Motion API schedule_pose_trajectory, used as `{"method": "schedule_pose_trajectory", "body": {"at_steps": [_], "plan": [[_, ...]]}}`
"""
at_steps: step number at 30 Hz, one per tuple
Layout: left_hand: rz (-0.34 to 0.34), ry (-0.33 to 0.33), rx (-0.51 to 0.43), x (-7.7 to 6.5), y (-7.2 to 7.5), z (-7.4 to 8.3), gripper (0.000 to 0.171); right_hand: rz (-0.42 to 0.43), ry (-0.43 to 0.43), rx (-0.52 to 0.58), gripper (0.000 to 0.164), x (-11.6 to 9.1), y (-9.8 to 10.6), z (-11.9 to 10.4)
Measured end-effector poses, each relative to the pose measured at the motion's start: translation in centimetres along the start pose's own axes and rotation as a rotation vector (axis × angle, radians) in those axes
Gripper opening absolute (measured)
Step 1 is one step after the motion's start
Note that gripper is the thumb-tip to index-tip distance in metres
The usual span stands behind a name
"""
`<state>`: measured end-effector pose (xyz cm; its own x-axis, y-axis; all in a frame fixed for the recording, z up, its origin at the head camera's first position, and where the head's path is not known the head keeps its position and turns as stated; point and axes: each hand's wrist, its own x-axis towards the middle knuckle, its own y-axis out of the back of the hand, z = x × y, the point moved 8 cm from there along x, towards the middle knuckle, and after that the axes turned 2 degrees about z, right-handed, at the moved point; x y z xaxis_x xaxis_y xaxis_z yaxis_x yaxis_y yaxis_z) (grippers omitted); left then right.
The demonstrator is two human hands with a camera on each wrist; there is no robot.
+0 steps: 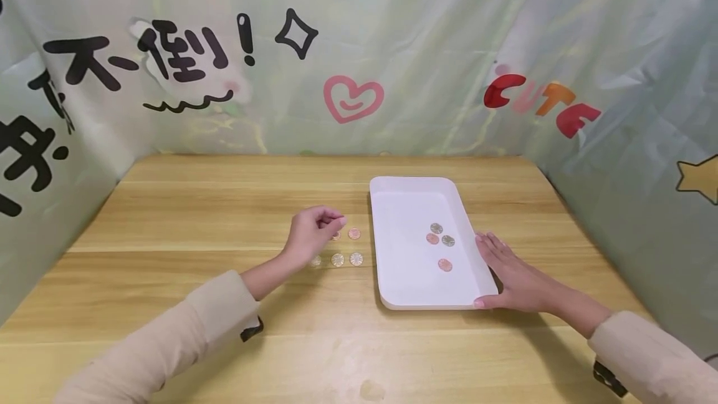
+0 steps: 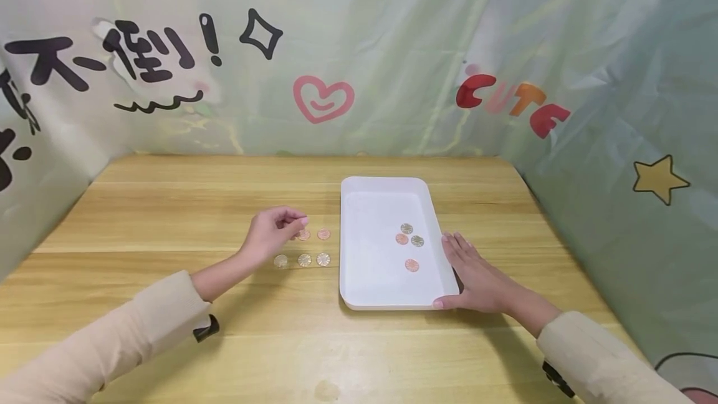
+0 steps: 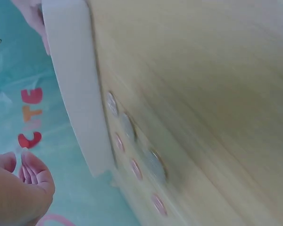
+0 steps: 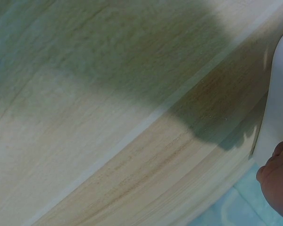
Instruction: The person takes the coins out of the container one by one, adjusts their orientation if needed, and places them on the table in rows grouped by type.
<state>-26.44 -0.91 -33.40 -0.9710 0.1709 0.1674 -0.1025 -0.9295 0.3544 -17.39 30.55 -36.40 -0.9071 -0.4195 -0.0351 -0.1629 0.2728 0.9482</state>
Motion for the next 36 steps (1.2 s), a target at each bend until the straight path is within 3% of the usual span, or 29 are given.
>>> {"method": "schedule_pose_trajectory", "body": {"at_steps": [12,19,30,36], "plan": [[-0.091,-0.001,-0.133,0.4,-6.3,2.9,0.015,0.010,0.016,-0.023,0.113,0.1,0.1,-0.1],[-0.117,-0.017,-0.186,0.5,-9.9,3.7,0.016,0.009,0.020,-0.020,0.113,0.1,0.0,-0.2],[-0.133,-0.042,-0.072,1.1,-16.3,3.8,0.013,0.005,0.010,-0.018,0.112,0.2,0.0,-0.1],[-0.190,0.113,-0.005,0.5,-18.9,2.2,0.010,0.004,0.012,-0.014,0.112,0.1,-0.1,-0.1]]}}
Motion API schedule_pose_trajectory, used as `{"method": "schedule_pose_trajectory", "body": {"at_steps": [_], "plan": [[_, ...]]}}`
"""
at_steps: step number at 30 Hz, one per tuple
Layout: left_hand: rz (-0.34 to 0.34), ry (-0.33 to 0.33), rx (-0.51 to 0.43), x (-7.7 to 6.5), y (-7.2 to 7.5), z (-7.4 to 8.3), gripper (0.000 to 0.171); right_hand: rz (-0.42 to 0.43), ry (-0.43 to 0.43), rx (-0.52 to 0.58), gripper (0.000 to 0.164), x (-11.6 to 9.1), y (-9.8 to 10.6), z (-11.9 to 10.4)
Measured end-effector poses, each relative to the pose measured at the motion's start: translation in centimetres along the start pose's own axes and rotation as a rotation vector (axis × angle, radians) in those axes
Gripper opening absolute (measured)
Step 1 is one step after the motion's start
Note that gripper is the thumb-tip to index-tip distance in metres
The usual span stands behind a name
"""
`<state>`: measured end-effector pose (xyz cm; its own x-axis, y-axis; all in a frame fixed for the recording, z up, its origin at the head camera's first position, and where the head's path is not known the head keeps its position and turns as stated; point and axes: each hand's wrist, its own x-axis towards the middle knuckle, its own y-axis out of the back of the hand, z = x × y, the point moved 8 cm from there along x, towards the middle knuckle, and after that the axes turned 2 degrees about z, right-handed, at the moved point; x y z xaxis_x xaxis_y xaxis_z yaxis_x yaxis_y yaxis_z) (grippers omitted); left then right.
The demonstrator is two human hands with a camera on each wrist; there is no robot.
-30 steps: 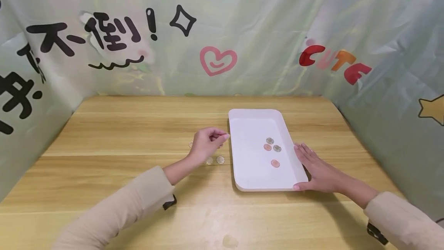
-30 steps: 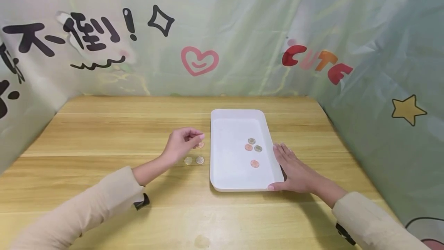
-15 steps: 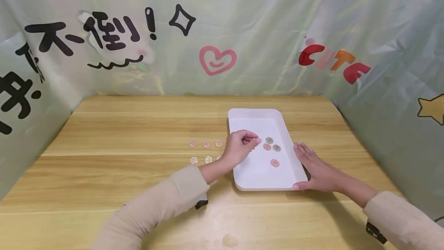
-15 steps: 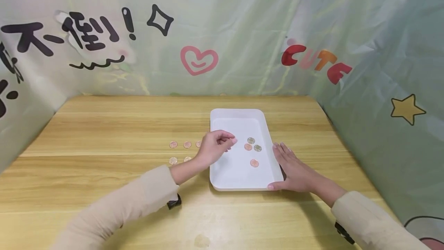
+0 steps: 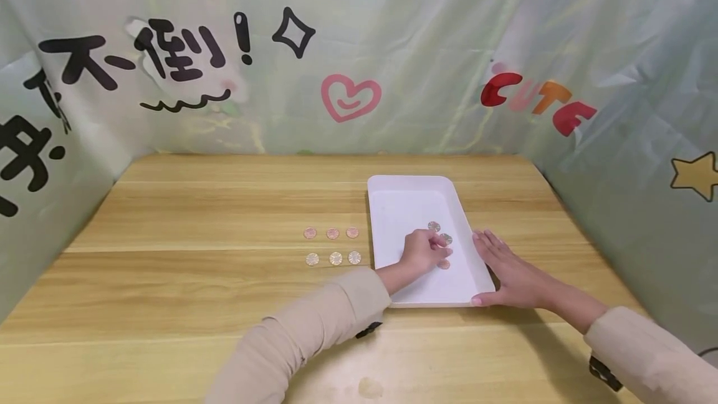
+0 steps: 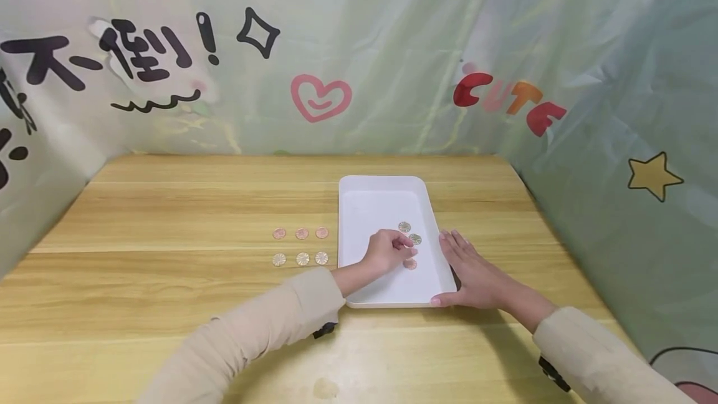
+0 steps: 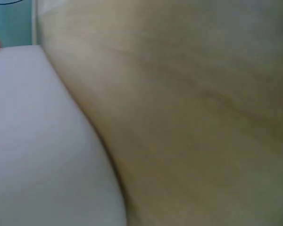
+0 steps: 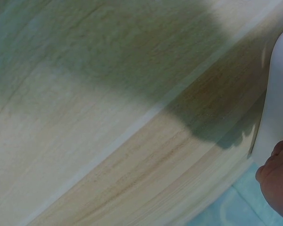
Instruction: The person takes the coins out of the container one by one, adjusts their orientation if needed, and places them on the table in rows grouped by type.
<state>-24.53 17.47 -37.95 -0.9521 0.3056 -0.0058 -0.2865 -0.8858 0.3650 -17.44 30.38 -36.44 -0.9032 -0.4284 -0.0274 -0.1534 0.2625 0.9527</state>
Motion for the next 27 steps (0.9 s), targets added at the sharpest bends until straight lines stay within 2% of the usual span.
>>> {"method": "schedule_pose_trajectory", "body": {"at_steps": [2,3,6,13,21,27], "plan": [[-0.019,0.060,0.043,-0.1,-0.6,-0.6,0.011,0.004,0.005,0.002,0.112,0.0,0.0,0.0],[-0.021,0.067,0.068,0.0,-0.8,-0.7,0.012,0.007,0.007,0.000,0.112,0.1,0.0,-0.1],[-0.004,0.060,0.161,0.0,-1.0,-0.8,0.016,0.014,0.013,-0.004,0.111,0.1,0.1,-0.1],[0.005,0.085,0.278,0.0,-1.3,-0.7,0.020,0.009,0.006,0.004,0.112,0.0,0.1,0.0],[0.004,0.058,0.422,-0.2,-1.5,-0.1,0.021,0.021,0.025,-0.014,0.112,0.0,0.1,-0.2],[-0.007,0.008,0.444,-0.2,-1.4,0.2,0.019,0.016,0.017,0.007,0.111,0.0,0.2,-0.3]]}}
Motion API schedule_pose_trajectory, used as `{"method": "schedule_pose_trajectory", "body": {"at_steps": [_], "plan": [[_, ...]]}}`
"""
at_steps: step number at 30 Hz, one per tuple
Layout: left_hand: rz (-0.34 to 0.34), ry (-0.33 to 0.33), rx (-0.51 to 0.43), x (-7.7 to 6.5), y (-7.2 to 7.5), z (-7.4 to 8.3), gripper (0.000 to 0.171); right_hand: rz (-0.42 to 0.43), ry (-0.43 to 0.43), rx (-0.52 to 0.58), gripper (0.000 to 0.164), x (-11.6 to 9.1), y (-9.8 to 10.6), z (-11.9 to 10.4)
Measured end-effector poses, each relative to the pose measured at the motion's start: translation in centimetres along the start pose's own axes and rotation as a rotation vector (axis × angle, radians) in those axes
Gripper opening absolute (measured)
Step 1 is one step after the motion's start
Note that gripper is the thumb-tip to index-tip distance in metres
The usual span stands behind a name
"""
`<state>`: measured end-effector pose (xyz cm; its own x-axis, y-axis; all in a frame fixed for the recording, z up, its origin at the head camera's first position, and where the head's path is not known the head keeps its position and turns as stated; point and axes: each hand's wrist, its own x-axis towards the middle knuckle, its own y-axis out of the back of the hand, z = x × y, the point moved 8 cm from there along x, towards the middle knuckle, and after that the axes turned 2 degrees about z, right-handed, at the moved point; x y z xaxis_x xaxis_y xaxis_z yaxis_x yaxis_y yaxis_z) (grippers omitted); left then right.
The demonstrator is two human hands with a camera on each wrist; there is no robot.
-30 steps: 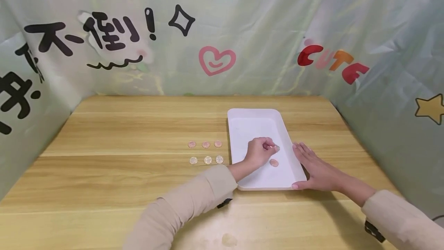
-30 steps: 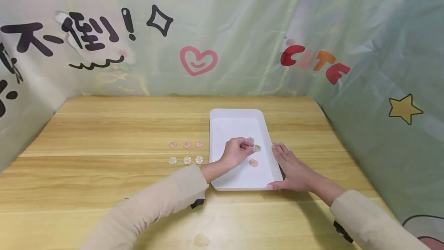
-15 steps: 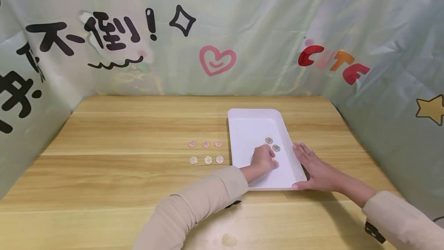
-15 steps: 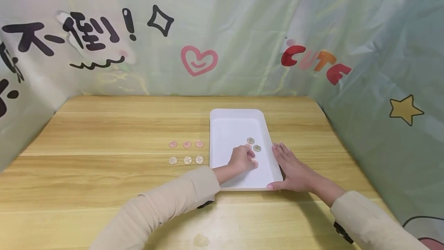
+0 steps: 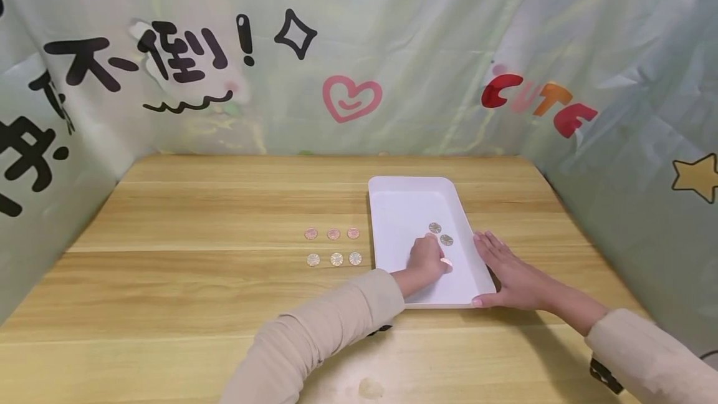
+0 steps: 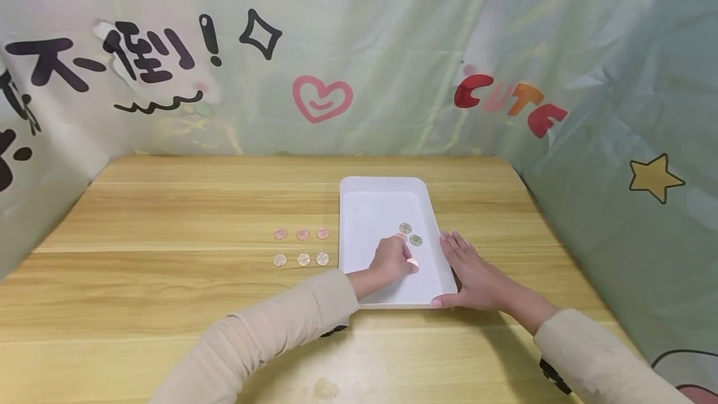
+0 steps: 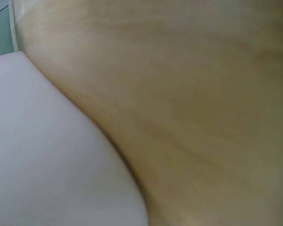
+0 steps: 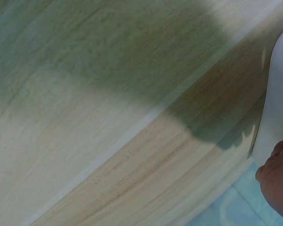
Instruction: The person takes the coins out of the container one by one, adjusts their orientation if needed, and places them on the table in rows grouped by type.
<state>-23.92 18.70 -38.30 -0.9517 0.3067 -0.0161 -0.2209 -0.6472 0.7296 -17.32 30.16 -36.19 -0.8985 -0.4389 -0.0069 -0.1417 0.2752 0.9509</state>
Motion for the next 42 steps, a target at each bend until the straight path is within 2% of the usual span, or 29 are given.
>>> {"method": "schedule_pose_trajectory", "body": {"at_steps": [6,10,15,18,22,29,37,42], "plan": [[-0.054,-0.001,-0.048,0.2,-0.1,-0.3,0.013,0.004,-0.002,0.002,0.112,0.0,-0.1,0.1],[-0.070,0.006,-0.065,0.1,0.5,-0.7,0.011,0.004,-0.003,-0.003,0.112,0.0,-0.1,0.1],[-0.056,-0.003,-0.158,-0.1,2.1,-1.2,0.018,0.000,-0.005,-0.006,0.111,0.2,0.0,0.0],[-0.051,-0.047,-0.223,-0.4,3.2,-1.4,0.018,-0.005,-0.006,-0.009,0.112,0.2,0.0,-0.1],[-0.055,-0.073,-0.296,-0.8,4.4,-1.7,0.014,-0.010,-0.015,-0.007,0.112,0.1,0.0,-0.1],[-0.052,-0.029,-0.424,-1.3,6.1,-3.1,0.011,-0.011,-0.025,0.003,0.113,-0.1,0.0,0.1],[-0.034,-0.022,-0.448,-1.9,7.6,-5.1,0.012,-0.014,-0.030,0.006,0.113,0.0,-0.2,0.2],[-0.009,-0.029,-0.461,-2.1,9.2,-5.9,0.012,-0.010,-0.022,0.002,0.113,0.0,-0.1,0.2]]}}
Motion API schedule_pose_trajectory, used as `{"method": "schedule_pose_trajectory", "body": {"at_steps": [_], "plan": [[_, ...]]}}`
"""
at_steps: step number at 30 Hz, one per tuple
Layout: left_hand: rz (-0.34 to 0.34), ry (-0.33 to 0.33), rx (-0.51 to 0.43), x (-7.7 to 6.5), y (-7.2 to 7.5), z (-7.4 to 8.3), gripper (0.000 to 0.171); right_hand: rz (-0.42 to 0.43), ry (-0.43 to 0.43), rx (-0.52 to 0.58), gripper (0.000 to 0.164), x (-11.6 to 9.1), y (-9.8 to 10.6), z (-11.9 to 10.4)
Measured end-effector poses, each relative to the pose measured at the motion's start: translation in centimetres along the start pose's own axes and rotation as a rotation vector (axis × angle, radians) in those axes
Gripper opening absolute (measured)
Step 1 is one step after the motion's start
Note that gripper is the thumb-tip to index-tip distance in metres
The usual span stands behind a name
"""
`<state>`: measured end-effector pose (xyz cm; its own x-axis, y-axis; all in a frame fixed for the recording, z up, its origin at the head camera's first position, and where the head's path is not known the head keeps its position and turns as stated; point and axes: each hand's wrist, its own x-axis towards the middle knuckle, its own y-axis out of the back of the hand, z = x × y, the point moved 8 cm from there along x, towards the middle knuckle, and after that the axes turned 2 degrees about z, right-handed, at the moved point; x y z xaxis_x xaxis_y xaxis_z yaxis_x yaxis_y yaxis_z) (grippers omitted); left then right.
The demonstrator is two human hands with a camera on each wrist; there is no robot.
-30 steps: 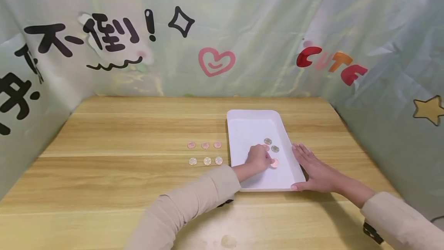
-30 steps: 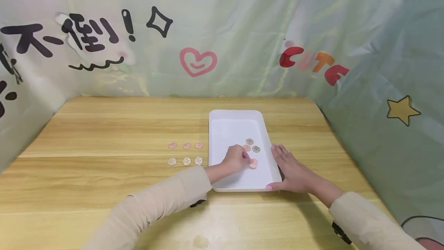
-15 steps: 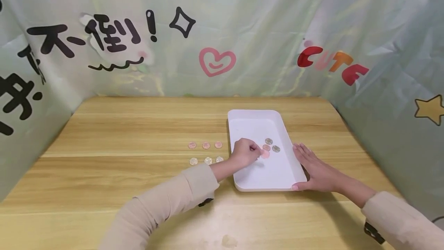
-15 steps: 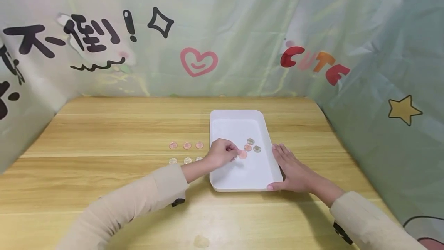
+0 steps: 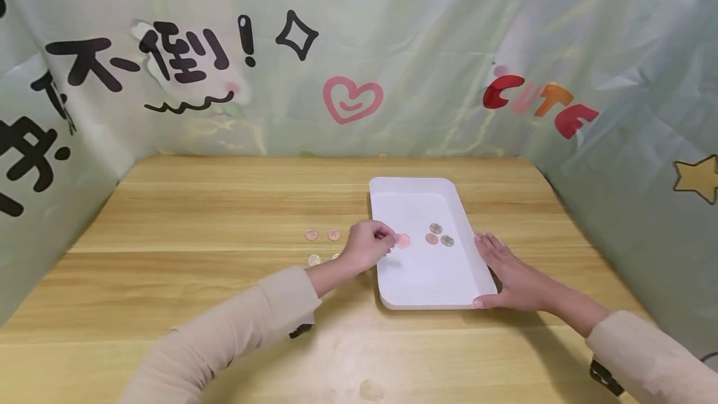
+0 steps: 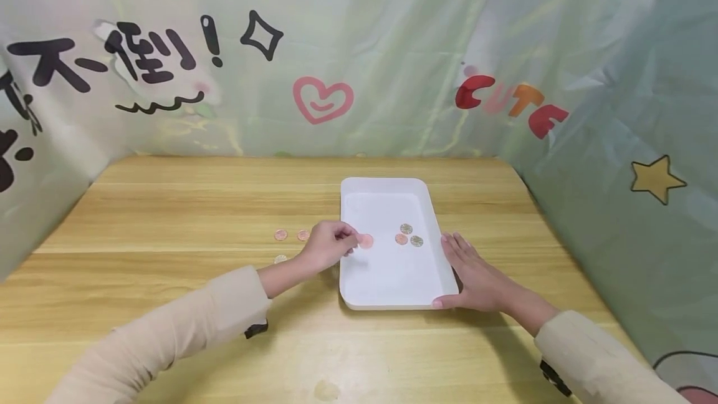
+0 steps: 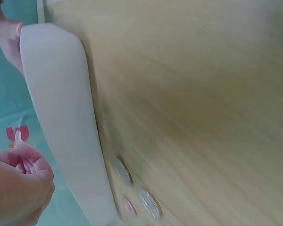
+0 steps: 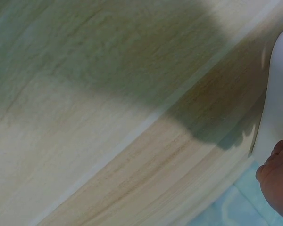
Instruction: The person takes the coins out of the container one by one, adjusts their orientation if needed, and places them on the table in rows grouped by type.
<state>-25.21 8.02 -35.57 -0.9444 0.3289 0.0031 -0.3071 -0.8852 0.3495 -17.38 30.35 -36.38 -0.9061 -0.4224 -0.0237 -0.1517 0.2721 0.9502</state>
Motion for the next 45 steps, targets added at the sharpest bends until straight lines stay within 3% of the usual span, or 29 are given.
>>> {"method": "schedule_pose_trajectory", "body": {"at_steps": [8,15,22,34,40,45], "plan": [[0.091,0.074,-0.029,-0.2,4.2,-1.7,0.014,-0.011,-0.019,0.010,0.114,-0.1,0.0,0.1],[0.194,0.096,-0.006,-1.0,7.6,-3.3,0.012,-0.007,-0.006,0.011,0.113,-0.1,0.0,0.1],[0.224,0.128,0.013,-1.7,10.0,-5.2,0.013,-0.001,-0.003,0.005,0.113,-0.2,0.0,0.1],[0.270,0.257,0.073,-2.3,14.2,-9.4,0.014,-0.004,0.000,0.016,0.113,0.0,0.0,0.0],[0.290,0.296,0.150,-2.3,15.8,-11.0,0.017,-0.006,-0.006,0.023,0.113,0.0,-0.1,0.0],[0.285,0.335,0.240,-2.2,16.5,-11.3,0.017,-0.002,-0.005,0.028,0.113,0.0,-0.1,0.1]]}}
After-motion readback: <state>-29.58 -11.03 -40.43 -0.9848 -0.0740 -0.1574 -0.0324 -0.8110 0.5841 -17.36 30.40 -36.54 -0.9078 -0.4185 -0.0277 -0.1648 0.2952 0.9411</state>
